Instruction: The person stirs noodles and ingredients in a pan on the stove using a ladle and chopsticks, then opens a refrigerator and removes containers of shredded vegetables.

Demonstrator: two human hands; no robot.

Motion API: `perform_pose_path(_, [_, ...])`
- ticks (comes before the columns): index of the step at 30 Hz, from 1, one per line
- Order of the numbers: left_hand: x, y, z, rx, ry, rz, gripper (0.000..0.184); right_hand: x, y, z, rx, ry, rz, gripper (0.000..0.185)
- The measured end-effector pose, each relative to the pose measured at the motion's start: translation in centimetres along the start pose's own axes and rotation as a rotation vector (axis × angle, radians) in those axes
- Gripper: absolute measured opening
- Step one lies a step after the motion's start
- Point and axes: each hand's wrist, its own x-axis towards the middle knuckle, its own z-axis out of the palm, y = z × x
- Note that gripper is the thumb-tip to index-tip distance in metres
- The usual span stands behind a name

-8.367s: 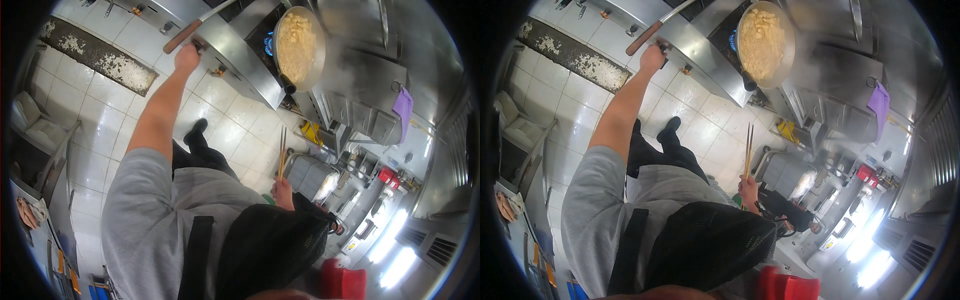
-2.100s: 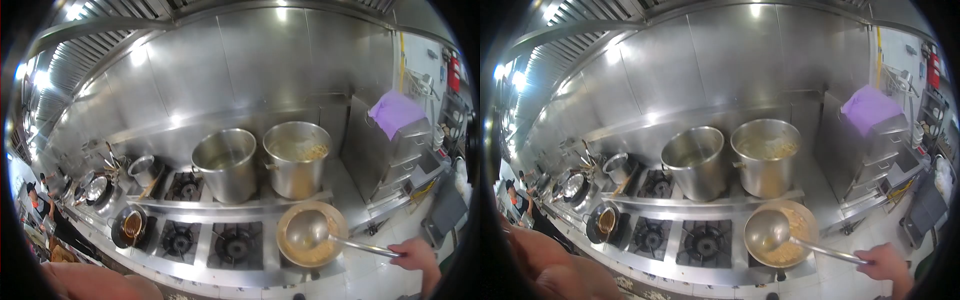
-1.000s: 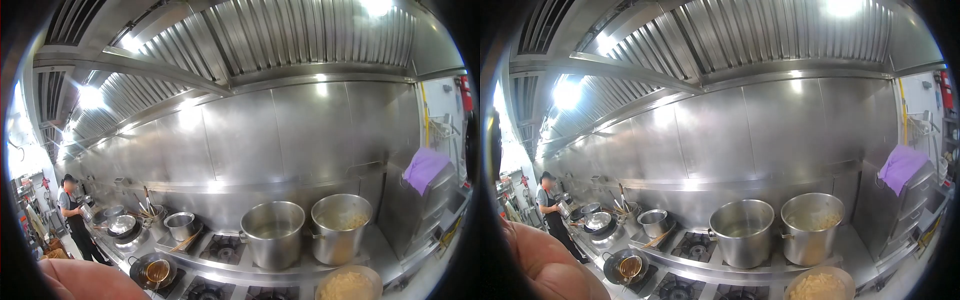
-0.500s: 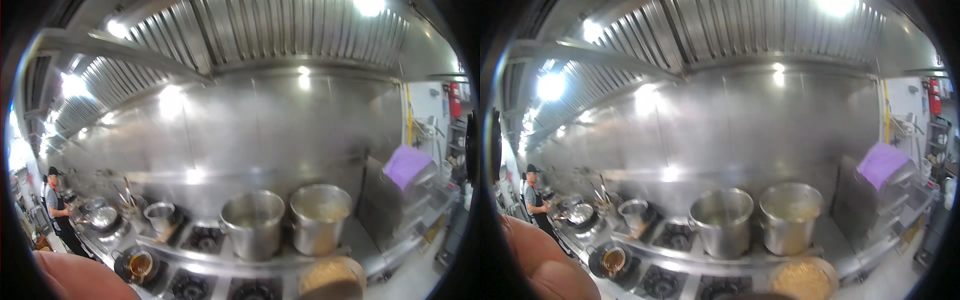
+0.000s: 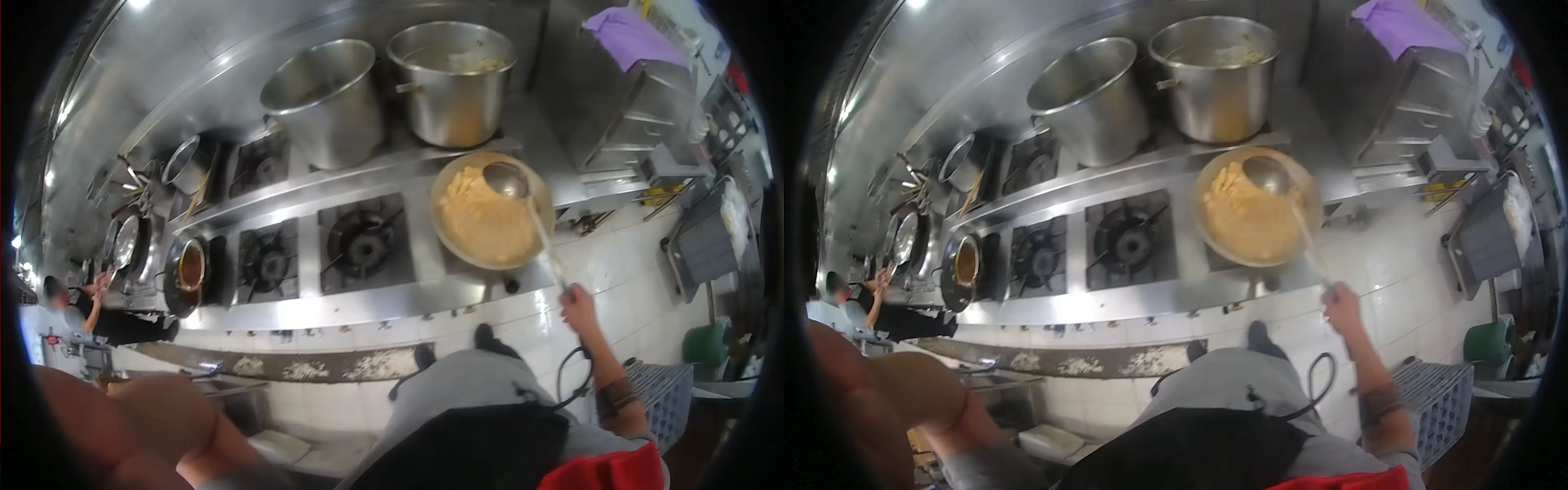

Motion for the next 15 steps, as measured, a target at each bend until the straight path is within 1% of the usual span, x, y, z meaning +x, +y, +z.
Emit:
perform_pose_path(2, [0.6, 1.4, 0.9, 0.001, -0.022, -0.009, 0.026, 0.8, -2.2, 1.5, -0.21, 0.171, -0.295, 0.019])
perform_pose_path(4, [0.7, 3.6, 1.2, 0.018, -0.022, -0.02, 0.026, 3.0, -1.9, 2.5, -0.197, 0.221, -0.305, 0.018])
perform_pose_path(5, [0.9, 4.6, 1.6, 0.023, -0.029, -0.022, 0.026, 4.3, -1.7, 2.5, -0.157, 0.198, -0.35, 0.024])
perform_pose_path(7, [1.6, 6.8, 2.4, 0.019, -0.04, -0.028, 0.026, 7.5, -0.7, 2.5, -0.166, 0.307, -0.635, 0.04])
perform_pose_path(9, [2.8, 9.4, 3.4, 0.0, -0.074, -0.064, 0.026, 9.3, -2.4, 0.5, -0.446, 0.173, -0.524, 0.051])
perform_pose_path(11, [3.9, 12.1, 5.3, -0.046, -0.132, -0.107, 0.026, 9.8, -5.1, -0.9, -0.453, 0.134, -0.524, 0.054])
perform_pose_path(13, [3.6, 14.6, 8.1, -0.101, -0.187, -0.167, 0.026, 13.3, -4.2, -0.4, -0.442, 0.147, -0.59, 0.058])
perform_pose_path(14, [2.8, 15.9, 10.1, -0.147, -0.249, -0.225, 0.026, 14.9, -4.0, -0.4, -0.443, 0.135, -0.597, 0.058])
perform_pose_path(15, [1.2, 17.2, 12.8, -0.203, -0.348, -0.301, 0.026, 15.6, -4.2, -0.2, -0.53, 0.133, -0.617, 0.059])
